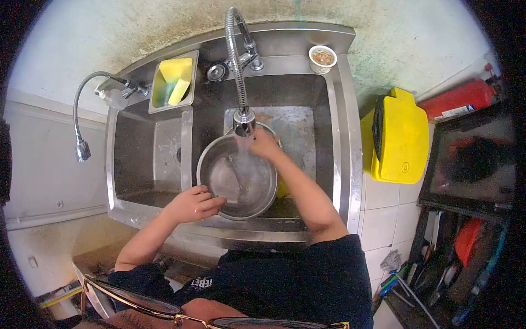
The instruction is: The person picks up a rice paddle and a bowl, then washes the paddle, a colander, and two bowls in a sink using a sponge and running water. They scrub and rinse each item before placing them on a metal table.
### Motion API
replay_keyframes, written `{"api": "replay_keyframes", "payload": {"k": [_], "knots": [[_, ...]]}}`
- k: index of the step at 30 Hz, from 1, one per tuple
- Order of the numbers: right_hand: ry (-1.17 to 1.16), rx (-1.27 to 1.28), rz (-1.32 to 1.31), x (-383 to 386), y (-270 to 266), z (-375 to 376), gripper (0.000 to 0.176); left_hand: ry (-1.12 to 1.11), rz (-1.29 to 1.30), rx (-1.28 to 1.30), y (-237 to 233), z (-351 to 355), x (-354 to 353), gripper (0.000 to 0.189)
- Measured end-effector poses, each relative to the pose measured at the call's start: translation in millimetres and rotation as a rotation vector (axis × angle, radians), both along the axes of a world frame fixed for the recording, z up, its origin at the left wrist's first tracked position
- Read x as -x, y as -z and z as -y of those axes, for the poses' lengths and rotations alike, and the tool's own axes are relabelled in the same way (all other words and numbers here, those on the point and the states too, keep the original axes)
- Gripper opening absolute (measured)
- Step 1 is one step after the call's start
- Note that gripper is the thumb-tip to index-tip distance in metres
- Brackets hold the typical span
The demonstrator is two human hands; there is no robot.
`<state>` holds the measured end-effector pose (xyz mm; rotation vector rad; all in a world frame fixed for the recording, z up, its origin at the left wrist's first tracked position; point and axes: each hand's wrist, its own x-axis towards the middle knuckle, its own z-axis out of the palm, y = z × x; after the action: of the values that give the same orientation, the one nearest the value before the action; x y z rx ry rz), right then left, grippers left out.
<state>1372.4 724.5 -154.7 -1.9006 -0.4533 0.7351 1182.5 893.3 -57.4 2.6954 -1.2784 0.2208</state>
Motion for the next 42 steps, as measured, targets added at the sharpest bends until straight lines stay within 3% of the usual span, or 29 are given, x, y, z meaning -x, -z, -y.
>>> {"api": "replay_keyframes", "payload": {"k": [2, 5, 7, 9, 11, 18, 20, 21, 23, 24, 27, 28, 29, 30, 32, 33, 35, 36, 37, 38, 39, 41, 42], "knots": [[0.078, 0.051, -0.112, 4, -2, -9, 0.048, -0.009, 0.009, 0.006, -1, -5, 6, 0.007], [0.175, -0.102, -0.193, 2, 28, -16, 0.042, -0.022, 0.013, -0.009, 6, -14, 19, 0.007], [0.147, -0.276, -0.044, 4, 29, -20, 0.036, -0.027, 0.017, -0.005, 2, -14, 24, 0.007], [0.144, -0.250, -0.023, 10, 16, -18, 0.030, -0.026, 0.025, 0.004, 3, -12, 28, 0.008], [0.210, -0.201, -0.021, 17, -5, -22, 0.025, -0.050, 0.025, 0.035, 9, -12, 33, 0.008], [0.233, -0.058, 0.192, 23, 7, -33, 0.023, -0.052, 0.043, 0.029, 7, -8, 36, 0.011], [0.095, 0.325, 0.229, 30, -32, -34, 0.028, -0.055, 0.066, 0.055, 10, -5, 36, 0.008], [0.097, 0.327, 0.230, 32, -32, -37, 0.028, -0.053, 0.067, 0.057, 9, -3, 34, 0.008], [0.404, 0.348, 0.281, 35, -32, -39, 0.033, -0.069, 0.050, 0.023, 7, 1, 26, 0.007], [0.407, 0.348, 0.282, 32, -18, -41, 0.033, -0.066, 0.051, 0.023, 8, 2, 22, 0.007], [0.567, 0.216, 0.361, 13, 54, -52, 0.030, -0.049, 0.015, 0.030, 19, 7, 7, 0.010], [0.554, 0.014, 0.544, 7, 74, -59, 0.029, -0.061, -0.006, 0.005, 24, 10, 3, 0.011], [0.534, -0.190, 0.724, 5, 82, -61, 0.027, -0.073, -0.028, -0.021, 29, 12, -1, 0.012], [0.539, -0.189, 0.726, 5, 71, -56, 0.027, -0.068, -0.026, -0.022, 34, 12, -5, 0.012], [0.039, -0.206, -0.290, 5, 25, -36, 0.023, -0.081, -0.124, 0.005, 43, 12, -16, 0.014], [0.042, -0.206, -0.288, 3, 12, -23, 0.023, -0.078, -0.121, 0.005, 46, 12, -23, 0.014], [-0.057, -0.184, -0.717, -2, -6, 4, 0.027, -0.191, -0.285, 0.065, 50, 16, -38, 0.018], [-0.057, -0.181, -0.712, -8, -11, 7, 0.027, -0.302, -0.416, 0.078, 41, 21, -48, 0.023], [0.119, -0.445, -0.703, -17, -16, 8, 0.029, -0.302, -0.411, 0.081, 43, 23, -61, 0.023], [0.297, -0.710, -0.682, -23, -21, 11, 0.031, -0.359, -0.606, 0.275, 47, 24, -76, 0.023], [0.297, -0.710, -0.676, -21, -37, 8, 0.031, -0.410, -0.800, 0.469, 51, 24, -90, 0.023], [0.083, -0.654, -0.042, -14, -84, -7, 0.026, -0.357, -0.837, 0.511, 79, 21, -120, 0.025], [0.085, -0.656, -0.036, -11, -98, -6, 0.026, -0.308, -0.876, 0.553, 87, 22, -129, 0.027]]}}
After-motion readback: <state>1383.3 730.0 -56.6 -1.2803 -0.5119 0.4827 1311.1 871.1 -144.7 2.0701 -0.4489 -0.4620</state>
